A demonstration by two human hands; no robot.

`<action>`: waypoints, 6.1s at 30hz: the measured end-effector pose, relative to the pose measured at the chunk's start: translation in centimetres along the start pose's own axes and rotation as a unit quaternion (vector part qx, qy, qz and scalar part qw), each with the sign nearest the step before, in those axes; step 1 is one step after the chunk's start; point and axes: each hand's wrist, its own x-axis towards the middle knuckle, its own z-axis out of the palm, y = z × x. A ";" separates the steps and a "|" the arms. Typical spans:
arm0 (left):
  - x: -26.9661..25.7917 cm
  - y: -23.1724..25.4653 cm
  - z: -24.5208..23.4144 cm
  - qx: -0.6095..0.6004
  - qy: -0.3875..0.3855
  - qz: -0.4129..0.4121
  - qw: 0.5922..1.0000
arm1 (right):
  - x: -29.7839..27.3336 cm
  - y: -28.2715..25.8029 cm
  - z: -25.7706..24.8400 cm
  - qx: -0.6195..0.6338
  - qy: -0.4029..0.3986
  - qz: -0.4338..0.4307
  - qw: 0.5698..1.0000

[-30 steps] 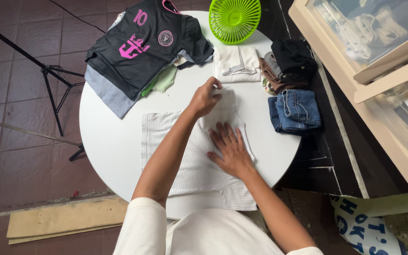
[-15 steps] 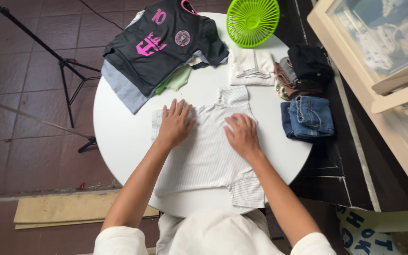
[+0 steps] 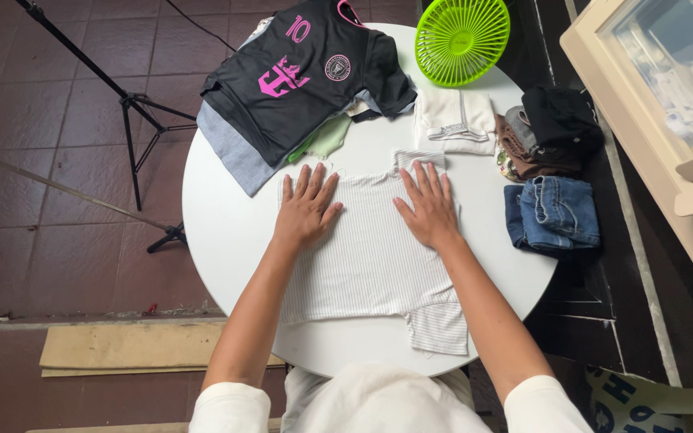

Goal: The person folds a white long-sleeved shirt, a striped tank top, and a black jersey on a round table.

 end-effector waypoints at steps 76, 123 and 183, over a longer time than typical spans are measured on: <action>-12.1 4.8 -7.7 -0.133 -0.054 -0.040 0.989 | -11.7 -0.9 -11.6 0.277 -0.050 0.355 0.892; -13.3 10.8 -0.8 -0.056 -0.070 0.072 0.993 | -16.2 -6.1 -4.2 -0.011 -0.077 -0.062 0.995; -11.1 7.4 -1.5 -0.087 0.032 0.063 0.994 | -18.1 -2.1 -6.4 0.025 0.173 0.156 0.972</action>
